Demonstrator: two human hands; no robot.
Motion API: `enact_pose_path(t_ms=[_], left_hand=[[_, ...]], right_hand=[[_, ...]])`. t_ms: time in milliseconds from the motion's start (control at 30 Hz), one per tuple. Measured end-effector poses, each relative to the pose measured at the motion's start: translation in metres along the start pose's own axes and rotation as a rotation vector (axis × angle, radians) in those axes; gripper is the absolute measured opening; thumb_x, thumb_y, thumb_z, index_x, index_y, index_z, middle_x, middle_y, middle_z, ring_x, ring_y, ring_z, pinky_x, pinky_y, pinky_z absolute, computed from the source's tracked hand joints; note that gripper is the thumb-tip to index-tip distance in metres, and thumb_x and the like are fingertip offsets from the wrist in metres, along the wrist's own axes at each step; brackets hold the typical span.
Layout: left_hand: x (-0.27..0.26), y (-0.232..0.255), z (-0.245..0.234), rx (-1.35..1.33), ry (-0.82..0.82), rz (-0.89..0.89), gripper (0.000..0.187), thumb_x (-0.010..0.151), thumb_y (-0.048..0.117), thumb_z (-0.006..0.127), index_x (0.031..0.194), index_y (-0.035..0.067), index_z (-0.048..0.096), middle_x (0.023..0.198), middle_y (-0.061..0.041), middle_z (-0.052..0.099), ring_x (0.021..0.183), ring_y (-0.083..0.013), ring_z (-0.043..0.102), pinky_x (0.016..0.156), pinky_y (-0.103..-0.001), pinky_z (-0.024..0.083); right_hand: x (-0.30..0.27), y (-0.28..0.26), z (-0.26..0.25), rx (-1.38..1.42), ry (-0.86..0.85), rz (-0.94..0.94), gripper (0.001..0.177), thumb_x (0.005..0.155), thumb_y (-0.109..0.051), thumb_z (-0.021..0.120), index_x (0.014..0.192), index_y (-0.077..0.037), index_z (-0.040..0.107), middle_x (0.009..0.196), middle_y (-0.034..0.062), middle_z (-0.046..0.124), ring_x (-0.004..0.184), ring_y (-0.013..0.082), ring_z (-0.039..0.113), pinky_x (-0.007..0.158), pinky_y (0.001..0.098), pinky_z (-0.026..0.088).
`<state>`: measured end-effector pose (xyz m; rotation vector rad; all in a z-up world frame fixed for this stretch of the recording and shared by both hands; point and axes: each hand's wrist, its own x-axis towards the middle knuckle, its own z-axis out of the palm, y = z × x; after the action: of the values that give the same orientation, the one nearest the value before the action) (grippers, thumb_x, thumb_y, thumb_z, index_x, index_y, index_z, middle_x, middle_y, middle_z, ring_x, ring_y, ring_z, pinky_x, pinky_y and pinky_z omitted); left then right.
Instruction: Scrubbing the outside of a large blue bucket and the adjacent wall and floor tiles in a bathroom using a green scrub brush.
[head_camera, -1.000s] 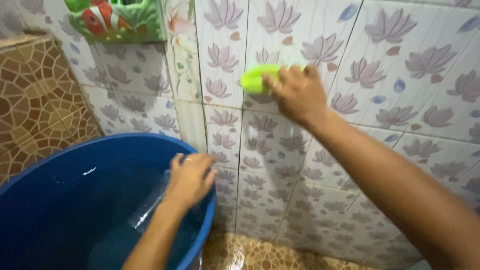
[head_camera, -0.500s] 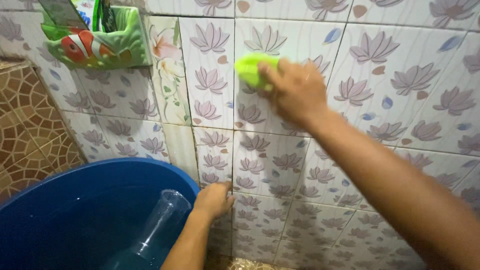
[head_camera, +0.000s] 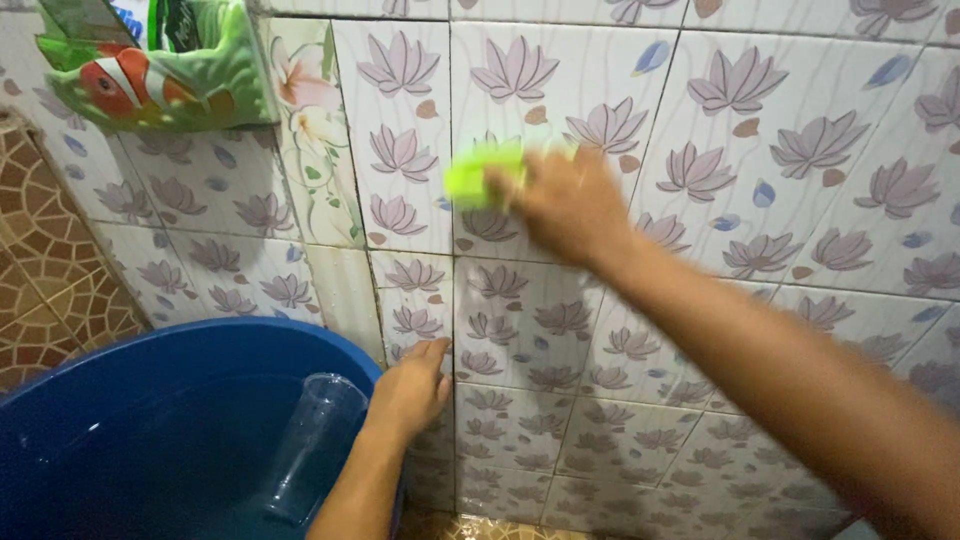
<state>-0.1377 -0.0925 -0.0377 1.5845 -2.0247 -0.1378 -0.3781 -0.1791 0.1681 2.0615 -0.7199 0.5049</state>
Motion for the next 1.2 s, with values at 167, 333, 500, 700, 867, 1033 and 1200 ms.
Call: enact_pose_path(t_ms=[167, 333, 500, 700, 867, 1033, 1200], left_hand=[[0.002, -0.001, -0.004, 0.072, -0.02, -0.009, 0.052, 0.083, 0.018, 0.072, 0.131, 0.009, 0.056, 0.122, -0.018, 0.064, 0.111, -0.0405, 0.061, 0.092, -0.049, 0.051], [0.001, 0.02, -0.016, 0.095, 0.124, 0.099, 0.052, 0.079, 0.016, 0.073, 0.128, 0.008, 0.059, 0.118, -0.017, 0.066, 0.112, -0.0394, 0.062, 0.092, -0.048, 0.051], [0.002, 0.029, -0.021, 0.1, 0.234, 0.171, 0.05, 0.079, 0.016, 0.073, 0.125, 0.006, 0.061, 0.118, -0.018, 0.067, 0.113, -0.0386, 0.062, 0.092, -0.049, 0.049], [-0.003, 0.036, -0.027, 0.086, 0.289, 0.151, 0.048, 0.084, 0.014, 0.07, 0.13, 0.006, 0.059, 0.124, -0.017, 0.066, 0.118, -0.0364, 0.06, 0.101, -0.046, 0.048], [-0.004, 0.033, -0.032, 0.125, 0.429, 0.263, 0.063, 0.08, 0.011, 0.071, 0.139, 0.003, 0.051, 0.139, -0.021, 0.06, 0.125, -0.0397, 0.056, 0.103, -0.048, 0.045], [0.003, 0.029, -0.032, 0.129, 0.399, 0.282, 0.062, 0.081, 0.013, 0.073, 0.138, 0.002, 0.051, 0.139, -0.021, 0.058, 0.128, -0.0393, 0.055, 0.108, -0.048, 0.043], [0.034, 0.059, -0.049, 0.197, 0.493, 0.339, 0.062, 0.081, 0.014, 0.073, 0.138, 0.003, 0.052, 0.141, -0.019, 0.058, 0.13, -0.0379, 0.054, 0.111, -0.047, 0.042]], right_hand=[[0.031, 0.096, -0.029, -0.163, 0.428, 0.205, 0.029, 0.097, -0.035, 0.079, 0.117, -0.019, 0.065, 0.103, 0.0075, 0.064, 0.099, 0.0267, 0.062, 0.078, 0.0461, 0.045], [0.009, 0.071, -0.034, -0.031, 0.365, 0.271, 0.043, 0.094, -0.032, 0.082, 0.129, -0.014, 0.064, 0.101, 0.0109, 0.062, 0.084, 0.0274, 0.059, 0.07, 0.0448, 0.044], [-0.022, 0.009, -0.012, 0.079, 0.171, 0.291, 0.043, 0.094, -0.03, 0.077, 0.133, -0.017, 0.064, 0.09, 0.0109, 0.061, 0.065, 0.0234, 0.057, 0.055, 0.0398, 0.042], [-0.074, -0.056, 0.025, 0.107, -0.12, 0.126, 0.023, 0.11, -0.025, 0.058, 0.133, -0.022, 0.063, 0.084, 0.0055, 0.06, 0.064, 0.0193, 0.058, 0.058, 0.0401, 0.042], [-0.091, -0.048, 0.043, 0.046, 0.025, -0.039, 0.04, 0.095, -0.024, 0.056, 0.134, -0.031, 0.063, 0.095, 0.0047, 0.063, 0.079, 0.0198, 0.063, 0.07, 0.0395, 0.05], [-0.039, 0.045, -0.025, 0.008, 0.017, 0.226, 0.034, 0.103, -0.032, 0.062, 0.134, -0.019, 0.064, 0.093, 0.011, 0.062, 0.078, 0.0266, 0.062, 0.068, 0.0444, 0.05], [-0.023, 0.113, -0.033, -0.081, 0.378, 0.228, 0.038, 0.096, -0.03, 0.082, 0.123, -0.013, 0.06, 0.109, 0.0043, 0.065, 0.102, 0.0254, 0.064, 0.076, 0.0452, 0.047]])
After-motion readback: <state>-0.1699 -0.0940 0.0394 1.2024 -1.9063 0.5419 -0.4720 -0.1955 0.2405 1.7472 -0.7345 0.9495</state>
